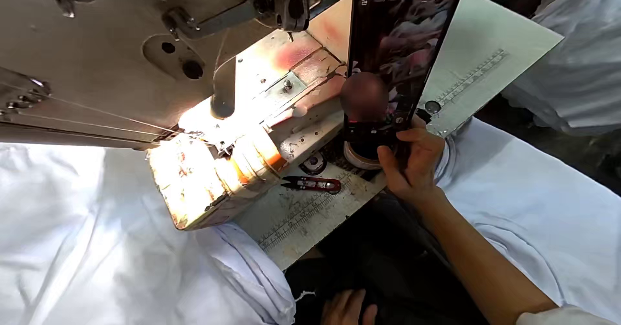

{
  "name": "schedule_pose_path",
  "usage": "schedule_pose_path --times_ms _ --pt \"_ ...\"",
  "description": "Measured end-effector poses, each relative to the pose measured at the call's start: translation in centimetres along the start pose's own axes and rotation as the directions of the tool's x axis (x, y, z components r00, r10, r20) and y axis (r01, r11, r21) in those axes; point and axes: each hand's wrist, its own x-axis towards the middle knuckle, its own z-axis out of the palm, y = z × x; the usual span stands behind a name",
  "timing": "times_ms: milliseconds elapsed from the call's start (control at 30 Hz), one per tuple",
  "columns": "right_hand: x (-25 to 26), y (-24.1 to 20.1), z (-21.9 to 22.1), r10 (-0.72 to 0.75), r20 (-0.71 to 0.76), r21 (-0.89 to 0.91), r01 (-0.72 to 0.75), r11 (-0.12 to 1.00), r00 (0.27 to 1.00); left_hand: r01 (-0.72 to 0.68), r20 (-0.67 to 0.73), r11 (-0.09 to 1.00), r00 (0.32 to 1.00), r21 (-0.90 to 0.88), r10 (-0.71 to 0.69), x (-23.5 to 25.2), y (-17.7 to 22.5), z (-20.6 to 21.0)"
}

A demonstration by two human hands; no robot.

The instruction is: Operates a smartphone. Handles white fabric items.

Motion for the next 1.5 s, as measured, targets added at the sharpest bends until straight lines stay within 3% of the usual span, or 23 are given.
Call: schedule_pose_path --times_ms 100,300,467,567,700,867,967,1233,1367,1500 --pt "0.0 -0.1 -0.1 -0.006 -0.012 -0.005 0.006 1.000 1.000 0.068 0.015 0.998 0.998 0.014 -0.068 1.1 0.9 0.7" --pt "-0.1 0.0 0.0 0.002 -0.008 -0.024 -0.002 1.000 1.000 0.225 0.303 0.970 0.922 0.095 -0.243 2.3 3.2 -1.4" --pt "-0.2 0.0 0.1 -0.002 -0.010 -0.026 0.002 1.000 1.000 0.190 0.264 0.967 0.937 0.171 -0.231 1.6 3.8 -1.4" --pt "-0.2 0.0 0.0 -0.005 -0.011 -0.037 0.005 0.999 1.000 0.089 0.179 0.994 0.981 -0.061 -0.077 1.5 2.2 -1.2" --pt "-0.2 0.1 0.0 -0.002 -0.004 -0.045 0.002 0.999 1.000 -0.056 0.096 0.919 0.990 -0.391 0.101 0.6 -1.0 -2.6" --pt "-0.1 -0.1 -0.1 -0.011 -0.010 -0.032 0.010 0.999 1.000 -0.289 0.067 0.956 0.956 0.047 0.286 -0.3 -2.4 -2.0" --pt "0.6 -1.1 -0.5 0.036 0.028 -0.037 -0.035 0.999 0.999 -0.419 0.046 0.902 0.908 0.100 0.417 -0.4 -2.2 -0.9" --pt "-0.1 0.0 0.1 -0.013 -0.037 -0.048 0.011 0.999 0.999 -0.559 0.223 0.755 0.829 0.344 0.512 1.2 -0.2 -2.3" --pt "0.0 0.0 0.1 -0.007 -0.020 -0.083 0.005 0.997 1.000 -0.546 0.284 0.753 0.837 0.368 0.468 0.7 -0.1 -3.0" --pt "0.2 -0.2 0.0 0.007 0.016 -0.144 -0.004 0.990 1.000 -0.517 0.256 0.749 0.856 0.413 0.450 -0.2 0.3 -2.8"
